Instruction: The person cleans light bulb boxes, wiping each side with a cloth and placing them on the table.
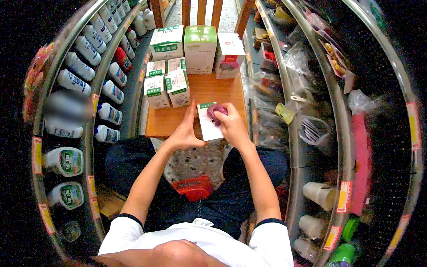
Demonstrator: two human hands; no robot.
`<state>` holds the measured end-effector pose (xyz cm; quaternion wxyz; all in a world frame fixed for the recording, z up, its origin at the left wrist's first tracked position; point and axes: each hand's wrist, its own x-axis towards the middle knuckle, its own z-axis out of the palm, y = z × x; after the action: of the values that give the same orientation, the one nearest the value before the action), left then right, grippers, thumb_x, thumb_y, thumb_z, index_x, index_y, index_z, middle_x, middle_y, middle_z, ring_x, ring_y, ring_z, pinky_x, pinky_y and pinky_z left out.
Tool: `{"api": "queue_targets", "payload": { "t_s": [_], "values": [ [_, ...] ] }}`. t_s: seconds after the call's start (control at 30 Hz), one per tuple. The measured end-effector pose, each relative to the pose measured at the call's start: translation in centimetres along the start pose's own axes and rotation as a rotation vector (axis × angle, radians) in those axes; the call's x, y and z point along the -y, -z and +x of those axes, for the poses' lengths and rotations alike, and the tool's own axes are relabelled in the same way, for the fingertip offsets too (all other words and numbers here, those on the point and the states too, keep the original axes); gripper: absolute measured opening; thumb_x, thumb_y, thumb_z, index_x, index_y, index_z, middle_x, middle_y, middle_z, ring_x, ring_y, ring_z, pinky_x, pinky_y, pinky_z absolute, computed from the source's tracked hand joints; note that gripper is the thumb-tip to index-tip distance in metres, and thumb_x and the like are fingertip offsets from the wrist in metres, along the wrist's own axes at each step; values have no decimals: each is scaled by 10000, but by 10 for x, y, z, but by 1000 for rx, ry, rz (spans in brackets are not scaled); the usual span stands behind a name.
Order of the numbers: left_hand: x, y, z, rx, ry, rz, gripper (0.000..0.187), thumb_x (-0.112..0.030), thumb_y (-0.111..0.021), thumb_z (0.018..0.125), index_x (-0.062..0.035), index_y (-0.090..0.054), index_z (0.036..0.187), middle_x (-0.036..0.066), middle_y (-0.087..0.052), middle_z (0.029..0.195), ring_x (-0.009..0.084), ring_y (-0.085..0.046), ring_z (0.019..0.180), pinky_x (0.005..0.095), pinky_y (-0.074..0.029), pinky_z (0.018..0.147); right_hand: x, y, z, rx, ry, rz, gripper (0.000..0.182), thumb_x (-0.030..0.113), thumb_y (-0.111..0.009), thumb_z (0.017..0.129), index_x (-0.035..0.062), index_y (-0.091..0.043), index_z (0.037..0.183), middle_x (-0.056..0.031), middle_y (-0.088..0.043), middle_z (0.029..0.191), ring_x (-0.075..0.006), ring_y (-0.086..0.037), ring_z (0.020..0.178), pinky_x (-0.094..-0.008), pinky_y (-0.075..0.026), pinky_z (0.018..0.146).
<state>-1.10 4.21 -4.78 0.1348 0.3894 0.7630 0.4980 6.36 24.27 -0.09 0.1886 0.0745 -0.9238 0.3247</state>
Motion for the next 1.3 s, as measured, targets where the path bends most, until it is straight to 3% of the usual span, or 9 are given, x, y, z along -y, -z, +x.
{"api": "queue_targets", "payload": {
  "t_s": [0.47,0.63,0.77,0.9,1.0,1.1,1.3],
  "values": [
    [2,-1,1,-19,-15,13,1427,-325,-875,544,-19,72,1568,321,-161,1583,445,-199,1480,462,-257,1206,42,47,-73,234,-55,64,332,-129,-590,757,3,-662,1053,-197,-579,1138,-370,-602,1040,-367,-492,910],
    [-1,1,1,5,-3,-9,1441,-344,-890,547,-17,73,1568,322,-171,1577,446,-216,1473,460,-260,1203,55,45,-50,114,104,-22,360,-105,-639,723,40,-662,1051,-183,-581,1151,-362,-577,1071,-381,-478,930],
    [6,-2,1,-19,-48,-27,1449,-338,-900,544,-23,75,1569,319,-169,1577,449,-215,1472,466,-267,1198,50,24,-29,295,199,-95,369,-57,-686,690,74,-676,1035,-137,-590,1168,-367,-563,1082,-421,-487,935],
    [6,-2,0,-12,-13,-33,1445,-317,-902,546,-23,75,1569,320,-172,1574,449,-208,1474,469,-264,1198,46,21,-18,311,206,-94,410,-62,-693,658,87,-702,1039,-136,-606,1178,-363,-565,1084,-424,-503,922],
    [10,-4,2,-15,-35,-62,1446,-319,-899,542,-21,76,1568,319,-164,1577,444,-199,1479,468,-255,1205,39,17,-10,318,196,-103,414,-65,-687,656,84,-706,1042,-143,-610,1186,-364,-569,1081,-423,-510,915],
    [9,-2,2,6,1,-83,1467,-330,-913,540,-4,86,1564,289,-92,1616,401,-113,1514,449,-175,1226,31,11,3,277,206,-109,392,-62,-675,667,73,-708,1034,-153,-612,1180,-365,-573,1077,-423,-508,916],
    [8,0,0,28,-6,-83,1455,-298,-889,551,8,121,1554,283,-80,1619,377,-133,1515,434,-178,1228,21,-2,25,193,181,-191,288,-11,-638,741,67,-716,1007,-150,-626,1165,-356,-579,1095,-422,-498,929]
  ]
}}
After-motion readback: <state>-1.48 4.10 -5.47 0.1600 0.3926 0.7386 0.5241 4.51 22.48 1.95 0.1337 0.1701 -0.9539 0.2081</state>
